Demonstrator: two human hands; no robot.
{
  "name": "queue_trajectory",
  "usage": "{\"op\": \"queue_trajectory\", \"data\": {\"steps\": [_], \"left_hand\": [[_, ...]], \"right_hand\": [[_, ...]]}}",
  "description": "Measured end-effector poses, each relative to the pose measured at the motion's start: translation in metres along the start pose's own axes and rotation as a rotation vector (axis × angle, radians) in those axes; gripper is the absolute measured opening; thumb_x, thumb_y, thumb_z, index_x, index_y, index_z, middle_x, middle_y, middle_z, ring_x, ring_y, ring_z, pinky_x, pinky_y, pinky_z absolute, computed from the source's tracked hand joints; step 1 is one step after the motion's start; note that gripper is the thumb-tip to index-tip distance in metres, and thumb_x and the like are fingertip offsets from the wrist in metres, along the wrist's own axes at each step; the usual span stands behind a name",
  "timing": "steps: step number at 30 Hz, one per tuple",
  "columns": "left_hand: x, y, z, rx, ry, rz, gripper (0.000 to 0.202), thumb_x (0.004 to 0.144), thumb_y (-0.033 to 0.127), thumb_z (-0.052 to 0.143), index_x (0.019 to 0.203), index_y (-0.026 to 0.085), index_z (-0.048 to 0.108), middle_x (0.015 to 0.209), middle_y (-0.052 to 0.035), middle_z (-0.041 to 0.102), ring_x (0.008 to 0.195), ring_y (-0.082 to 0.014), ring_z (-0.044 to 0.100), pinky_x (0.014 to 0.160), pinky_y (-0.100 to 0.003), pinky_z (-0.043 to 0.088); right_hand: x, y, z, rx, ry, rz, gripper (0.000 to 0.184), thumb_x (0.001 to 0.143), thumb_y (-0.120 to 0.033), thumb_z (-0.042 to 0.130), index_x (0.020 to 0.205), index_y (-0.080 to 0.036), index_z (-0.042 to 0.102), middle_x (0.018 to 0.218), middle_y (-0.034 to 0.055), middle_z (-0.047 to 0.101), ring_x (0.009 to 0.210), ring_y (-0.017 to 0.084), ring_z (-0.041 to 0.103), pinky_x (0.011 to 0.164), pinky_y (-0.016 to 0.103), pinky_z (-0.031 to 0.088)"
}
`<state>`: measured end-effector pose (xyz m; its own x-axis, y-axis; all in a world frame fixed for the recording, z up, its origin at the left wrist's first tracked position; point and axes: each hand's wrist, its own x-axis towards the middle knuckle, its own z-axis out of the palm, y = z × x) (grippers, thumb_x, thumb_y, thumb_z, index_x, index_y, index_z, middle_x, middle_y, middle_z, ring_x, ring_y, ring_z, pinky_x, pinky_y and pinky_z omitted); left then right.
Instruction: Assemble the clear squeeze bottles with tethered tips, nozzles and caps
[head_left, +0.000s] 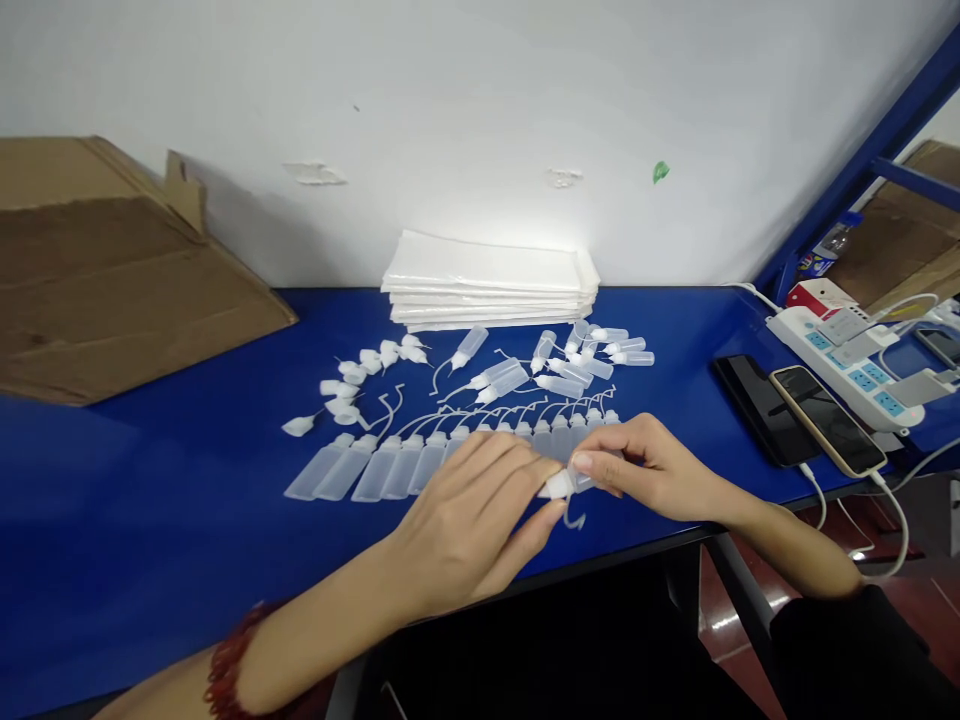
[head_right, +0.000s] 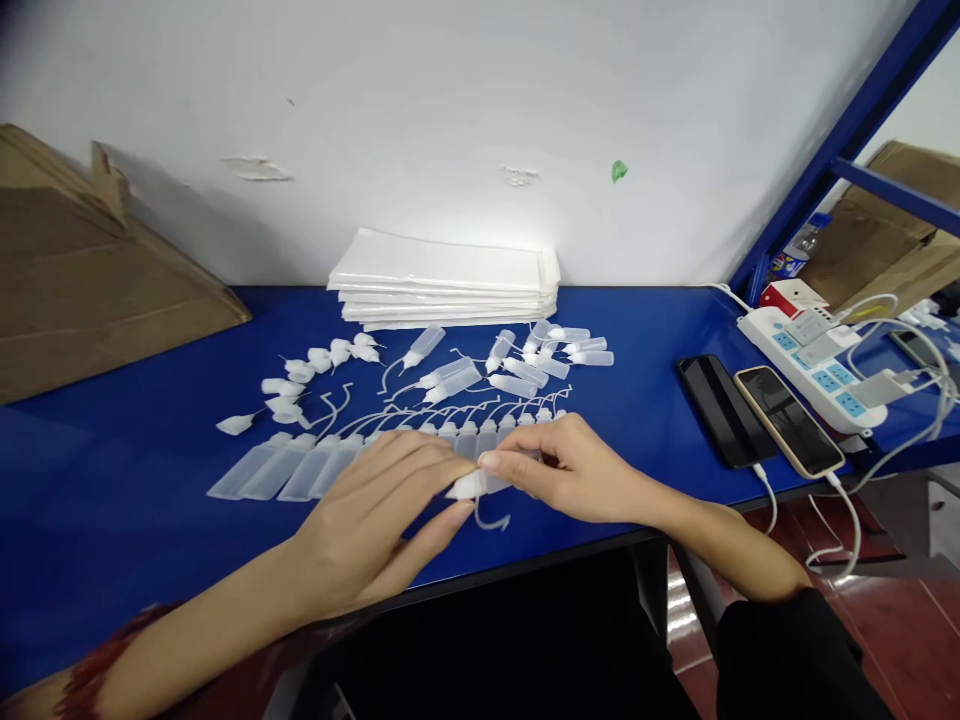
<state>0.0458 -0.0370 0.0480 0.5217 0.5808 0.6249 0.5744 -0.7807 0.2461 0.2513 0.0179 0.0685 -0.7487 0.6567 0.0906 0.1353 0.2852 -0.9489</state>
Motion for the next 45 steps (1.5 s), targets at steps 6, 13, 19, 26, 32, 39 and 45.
{"op": "queue_trajectory", "data": {"steps": [6,13,19,26,32,39,45], "left_hand": [[0.008,0.003,-0.012,-0.584,-0.242,-0.563,0.024,0.095,0.032,0.052,0.081,0.020,0.067,0.066,0.0035,0.062,0.059,-0.0116,0.058,0.055,-0.022,0.046],[0.007,0.002,-0.017,-0.679,-0.084,-0.477,0.030,0.094,0.020,0.053,0.069,0.021,0.069,0.050,0.0047,0.055,0.046,-0.0085,0.049,0.048,-0.021,0.042],[0.006,0.000,-0.017,-0.529,-0.009,-0.398,0.030,0.091,0.014,0.055,0.062,0.019,0.062,0.049,0.0043,0.052,0.046,-0.0086,0.044,0.045,-0.023,0.036],[0.005,-0.004,-0.020,-0.448,0.039,-0.293,0.023,0.089,0.008,0.059,0.069,0.019,0.060,0.055,0.0047,0.051,0.051,-0.0093,0.043,0.053,-0.027,0.040],[0.003,-0.011,-0.024,-0.223,0.078,-0.342,0.015,0.089,0.021,0.062,0.104,0.022,0.062,0.078,0.0009,0.059,0.074,-0.0154,0.056,0.066,-0.030,0.047],[0.005,-0.003,-0.010,-0.230,-0.060,-0.142,0.005,0.092,0.016,0.060,0.095,0.019,0.057,0.079,-0.0003,0.063,0.076,-0.0146,0.055,0.071,-0.030,0.048],[0.004,-0.027,-0.026,-0.056,0.029,-0.253,0.005,0.091,0.023,0.064,0.089,0.020,0.061,0.078,0.0003,0.065,0.074,-0.0153,0.054,0.066,-0.029,0.045]], "right_hand": [[-0.004,0.004,0.005,-0.242,0.178,-0.299,0.023,0.098,-0.033,0.053,0.098,-0.014,0.067,0.078,0.0027,0.069,0.066,0.011,0.061,0.060,0.022,0.046],[-0.003,0.016,0.006,-0.634,0.226,-0.490,0.027,0.101,-0.030,0.046,0.102,-0.010,0.064,0.082,0.0079,0.072,0.070,0.015,0.064,0.063,0.026,0.050],[-0.001,0.008,0.004,-0.468,0.110,-0.283,0.030,0.101,-0.033,0.046,0.089,-0.013,0.066,0.070,0.0012,0.066,0.059,0.010,0.057,0.057,0.021,0.043],[-0.002,-0.001,0.002,-0.259,0.019,-0.040,0.041,0.100,-0.033,0.045,0.062,-0.017,0.045,0.054,-0.0066,0.039,0.049,0.005,0.036,0.050,0.020,0.030],[0.000,0.002,0.003,-0.224,0.055,-0.022,0.043,0.100,-0.035,0.042,0.060,-0.019,0.038,0.054,-0.0067,0.036,0.049,0.006,0.033,0.049,0.021,0.027],[0.000,0.000,0.006,-0.277,-0.026,-0.101,0.038,0.100,-0.030,0.045,0.064,-0.017,0.046,0.055,-0.0073,0.038,0.048,0.005,0.034,0.050,0.020,0.028],[-0.001,0.004,-0.006,-0.455,0.192,-0.043,0.033,0.099,-0.041,0.045,0.086,-0.015,0.060,0.055,-0.0054,0.050,0.047,0.008,0.041,0.050,0.021,0.031]]}}
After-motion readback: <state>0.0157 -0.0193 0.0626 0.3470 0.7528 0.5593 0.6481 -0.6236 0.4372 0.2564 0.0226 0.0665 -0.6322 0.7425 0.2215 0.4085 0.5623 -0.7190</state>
